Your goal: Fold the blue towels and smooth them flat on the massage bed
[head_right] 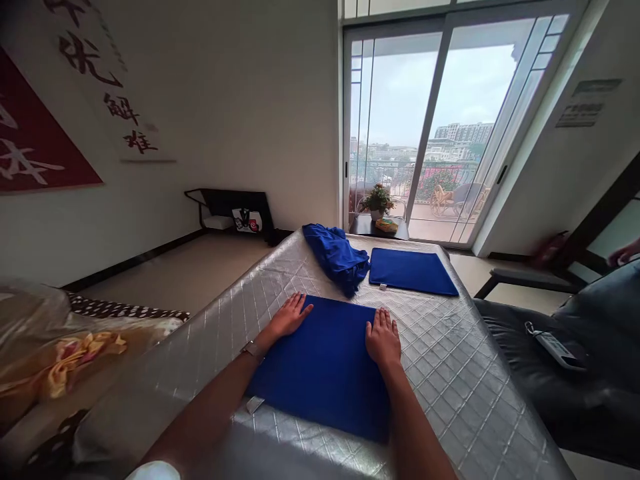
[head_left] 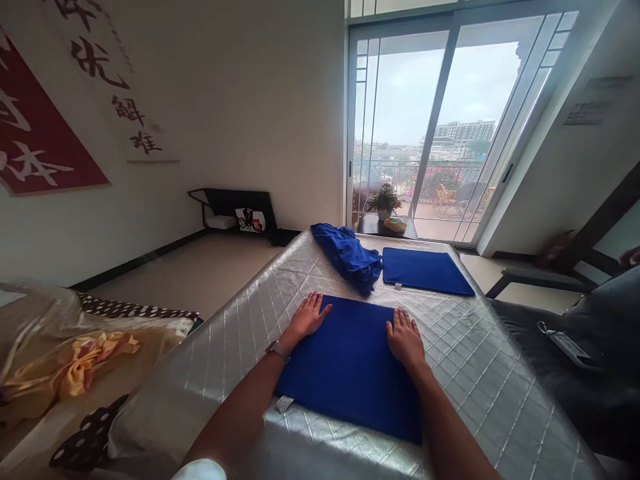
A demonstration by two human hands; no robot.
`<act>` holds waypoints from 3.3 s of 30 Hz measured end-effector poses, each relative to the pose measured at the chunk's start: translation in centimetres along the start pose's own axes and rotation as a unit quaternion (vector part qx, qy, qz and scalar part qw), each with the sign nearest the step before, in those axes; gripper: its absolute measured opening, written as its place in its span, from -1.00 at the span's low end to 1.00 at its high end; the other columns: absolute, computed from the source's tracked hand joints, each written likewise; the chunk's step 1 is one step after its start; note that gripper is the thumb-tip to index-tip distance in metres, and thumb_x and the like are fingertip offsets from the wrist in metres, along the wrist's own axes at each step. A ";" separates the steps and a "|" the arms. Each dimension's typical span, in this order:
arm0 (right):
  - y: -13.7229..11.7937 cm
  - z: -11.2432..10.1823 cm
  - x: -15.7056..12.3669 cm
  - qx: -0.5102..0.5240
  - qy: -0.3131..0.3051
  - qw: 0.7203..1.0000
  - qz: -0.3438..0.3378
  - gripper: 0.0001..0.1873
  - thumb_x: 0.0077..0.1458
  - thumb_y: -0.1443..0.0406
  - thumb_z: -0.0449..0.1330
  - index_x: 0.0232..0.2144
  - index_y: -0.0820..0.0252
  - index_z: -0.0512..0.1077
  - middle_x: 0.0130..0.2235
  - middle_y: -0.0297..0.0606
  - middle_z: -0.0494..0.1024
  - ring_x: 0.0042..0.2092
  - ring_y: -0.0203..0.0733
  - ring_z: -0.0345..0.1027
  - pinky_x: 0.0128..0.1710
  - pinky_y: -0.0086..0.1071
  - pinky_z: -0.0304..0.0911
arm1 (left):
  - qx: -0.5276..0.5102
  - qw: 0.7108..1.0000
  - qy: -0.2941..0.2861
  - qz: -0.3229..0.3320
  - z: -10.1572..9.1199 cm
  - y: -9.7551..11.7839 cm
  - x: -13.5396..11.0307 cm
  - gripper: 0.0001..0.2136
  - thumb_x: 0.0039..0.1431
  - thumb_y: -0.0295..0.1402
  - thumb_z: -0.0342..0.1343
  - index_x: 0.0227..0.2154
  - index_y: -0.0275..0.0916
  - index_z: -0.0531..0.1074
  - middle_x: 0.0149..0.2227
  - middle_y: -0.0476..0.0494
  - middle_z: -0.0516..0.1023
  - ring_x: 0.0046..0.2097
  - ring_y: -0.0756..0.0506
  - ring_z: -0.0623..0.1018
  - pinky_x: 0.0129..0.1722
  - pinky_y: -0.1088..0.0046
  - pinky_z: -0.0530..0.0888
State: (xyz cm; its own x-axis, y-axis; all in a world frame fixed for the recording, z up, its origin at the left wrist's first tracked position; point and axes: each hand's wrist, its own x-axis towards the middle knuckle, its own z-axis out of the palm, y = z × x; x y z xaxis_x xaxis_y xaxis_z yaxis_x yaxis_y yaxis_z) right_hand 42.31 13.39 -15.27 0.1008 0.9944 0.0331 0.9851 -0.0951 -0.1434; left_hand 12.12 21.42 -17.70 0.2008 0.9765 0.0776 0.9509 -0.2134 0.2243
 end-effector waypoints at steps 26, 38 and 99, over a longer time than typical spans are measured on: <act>1.7 1.6 0.9 -0.014 0.016 1.000 -0.013 -0.29 0.35 0.13 -0.28 0.41 0.44 -0.02 0.45 -0.11 -0.08 0.46 -0.14 -0.29 0.42 -0.17 -0.28 | 0.014 0.998 0.061 0.007 0.7 0.6 -0.3 -0.16 0.38 0.15 -0.48 0.36 -0.54 0.11 0.41 -0.48 0.04 0.43 -0.30 0.06 0.38 0.12 0.09; 3.3 2.4 1.7 -0.016 0.006 1.000 -0.013 -0.26 0.33 0.10 -0.28 0.41 0.44 -0.02 0.45 -0.07 -0.07 0.46 -0.13 -0.30 0.42 -0.14 -0.25 | -0.035 0.998 0.055 -0.005 -0.1 1.5 -0.9 -0.22 0.39 0.10 -0.43 0.37 -0.48 0.11 0.42 -0.43 0.05 0.43 -0.30 0.06 0.38 0.11 0.09; 1.4 1.7 -0.6 -0.040 0.007 0.999 -0.037 -0.30 0.28 0.25 -0.23 0.40 0.42 0.02 0.45 -0.09 -0.03 0.47 -0.11 -0.31 0.41 -0.20 -0.33 | -0.084 0.970 -0.031 0.224 0.4 19.4 -2.2 -0.26 0.43 0.04 -0.51 0.39 -0.45 0.04 0.43 -0.32 0.06 0.44 -0.16 0.04 0.41 0.22 0.01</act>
State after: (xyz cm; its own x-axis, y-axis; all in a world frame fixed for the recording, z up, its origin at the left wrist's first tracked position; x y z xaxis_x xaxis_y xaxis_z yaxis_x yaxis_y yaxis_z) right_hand 43.34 12.71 -17.20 0.0290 0.9981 0.0540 0.9978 -0.0257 -0.0616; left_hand 30.19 15.18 -13.87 0.6038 0.7837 0.1458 0.7140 -0.6130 0.3383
